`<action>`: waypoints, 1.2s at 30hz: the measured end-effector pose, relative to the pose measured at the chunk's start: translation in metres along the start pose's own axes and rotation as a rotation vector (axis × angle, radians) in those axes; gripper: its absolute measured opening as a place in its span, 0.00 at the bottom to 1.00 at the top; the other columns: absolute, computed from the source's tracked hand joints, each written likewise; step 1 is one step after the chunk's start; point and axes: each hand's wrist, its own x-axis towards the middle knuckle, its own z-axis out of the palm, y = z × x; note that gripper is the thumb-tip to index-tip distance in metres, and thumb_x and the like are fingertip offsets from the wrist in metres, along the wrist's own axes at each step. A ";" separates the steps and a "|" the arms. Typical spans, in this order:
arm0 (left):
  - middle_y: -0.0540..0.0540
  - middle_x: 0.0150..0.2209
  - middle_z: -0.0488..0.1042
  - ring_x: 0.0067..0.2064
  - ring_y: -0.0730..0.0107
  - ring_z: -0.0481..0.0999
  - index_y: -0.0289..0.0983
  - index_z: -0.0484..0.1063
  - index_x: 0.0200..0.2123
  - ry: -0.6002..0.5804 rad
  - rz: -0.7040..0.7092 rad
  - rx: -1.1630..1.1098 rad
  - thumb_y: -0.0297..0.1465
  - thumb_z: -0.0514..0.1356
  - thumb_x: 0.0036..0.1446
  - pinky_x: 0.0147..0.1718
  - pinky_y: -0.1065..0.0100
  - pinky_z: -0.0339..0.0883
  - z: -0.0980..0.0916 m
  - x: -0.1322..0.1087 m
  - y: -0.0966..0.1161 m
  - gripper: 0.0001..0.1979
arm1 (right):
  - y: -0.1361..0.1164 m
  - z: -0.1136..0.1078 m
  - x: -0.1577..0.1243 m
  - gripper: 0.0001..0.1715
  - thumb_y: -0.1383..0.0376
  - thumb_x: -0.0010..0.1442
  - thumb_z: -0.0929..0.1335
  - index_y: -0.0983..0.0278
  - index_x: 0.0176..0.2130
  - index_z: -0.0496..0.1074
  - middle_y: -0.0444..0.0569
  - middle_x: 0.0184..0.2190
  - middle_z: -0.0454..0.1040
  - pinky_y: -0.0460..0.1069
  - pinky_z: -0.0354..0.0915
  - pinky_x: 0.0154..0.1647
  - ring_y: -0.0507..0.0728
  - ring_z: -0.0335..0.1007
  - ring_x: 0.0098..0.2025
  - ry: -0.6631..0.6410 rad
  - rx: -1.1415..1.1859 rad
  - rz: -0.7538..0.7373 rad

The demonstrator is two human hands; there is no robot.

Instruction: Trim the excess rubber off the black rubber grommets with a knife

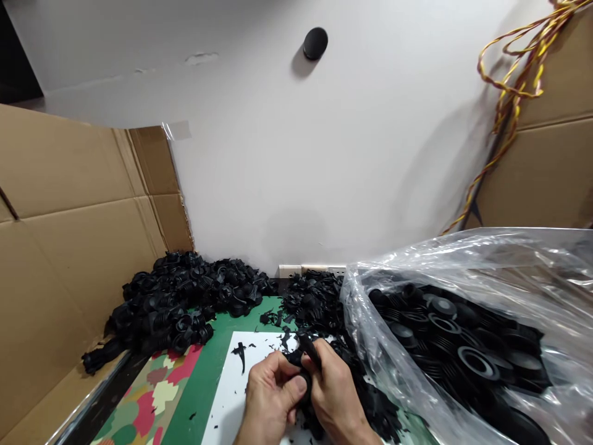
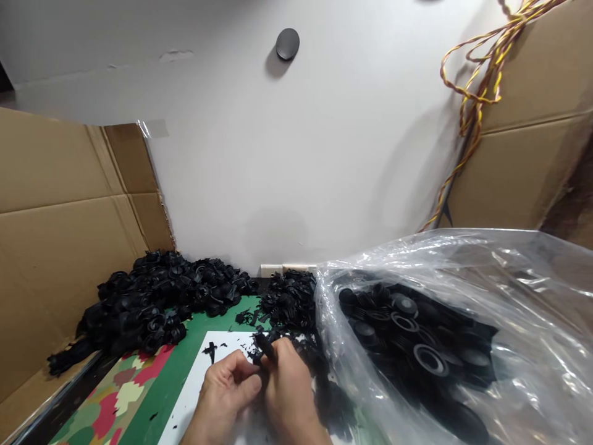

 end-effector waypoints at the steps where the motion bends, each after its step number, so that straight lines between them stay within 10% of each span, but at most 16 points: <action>1: 0.57 0.12 0.64 0.12 0.83 0.57 0.35 0.68 0.17 -0.006 -0.014 0.000 0.40 0.73 0.34 0.12 0.77 0.46 0.000 0.000 0.002 0.19 | 0.001 0.001 0.001 0.10 0.69 0.52 0.58 0.58 0.22 0.56 0.42 0.17 0.63 0.45 0.59 0.17 0.53 0.62 0.17 0.002 -0.009 0.001; 9: 0.57 0.11 0.62 0.11 0.84 0.56 0.35 0.68 0.19 -0.076 -0.124 -0.146 0.41 0.73 0.34 0.12 0.78 0.47 -0.001 0.001 0.010 0.21 | 0.005 0.004 0.005 0.09 0.69 0.52 0.58 0.58 0.22 0.56 0.43 0.18 0.64 0.45 0.60 0.19 0.54 0.62 0.19 0.034 -0.035 -0.002; 15: 0.56 0.12 0.63 0.13 0.80 0.59 0.35 0.73 0.19 -0.052 0.068 0.059 0.40 0.72 0.36 0.13 0.76 0.51 -0.001 -0.003 0.017 0.17 | 0.001 0.008 0.005 0.09 0.69 0.51 0.58 0.59 0.22 0.59 0.44 0.18 0.66 0.45 0.61 0.19 0.54 0.64 0.18 0.059 -0.029 0.029; 21: 0.51 0.15 0.67 0.16 0.80 0.61 0.34 0.73 0.15 -0.244 0.084 -0.078 0.42 0.75 0.27 0.14 0.77 0.51 -0.002 -0.015 0.018 0.19 | 0.033 -0.023 0.024 0.10 0.66 0.53 0.57 0.58 0.22 0.59 0.47 0.17 0.67 0.49 0.60 0.20 0.58 0.66 0.19 0.166 -0.073 0.189; 24: 0.54 0.17 0.67 0.14 0.83 0.61 0.36 0.75 0.24 -0.141 -0.050 -0.188 0.42 0.73 0.36 0.13 0.79 0.50 -0.005 -0.011 0.021 0.17 | 0.042 -0.033 0.026 0.11 0.62 0.54 0.59 0.59 0.22 0.61 0.48 0.19 0.69 0.51 0.62 0.23 0.59 0.66 0.21 0.143 -0.069 0.209; 36: 0.46 0.31 0.75 0.26 0.75 0.72 0.33 0.75 0.34 -0.112 -0.175 -0.424 0.35 0.72 0.42 0.21 0.76 0.61 -0.014 -0.001 0.020 0.16 | -0.003 -0.030 0.013 0.08 0.63 0.55 0.64 0.62 0.29 0.72 0.50 0.31 0.74 0.48 0.68 0.33 0.58 0.72 0.33 -0.078 0.318 0.200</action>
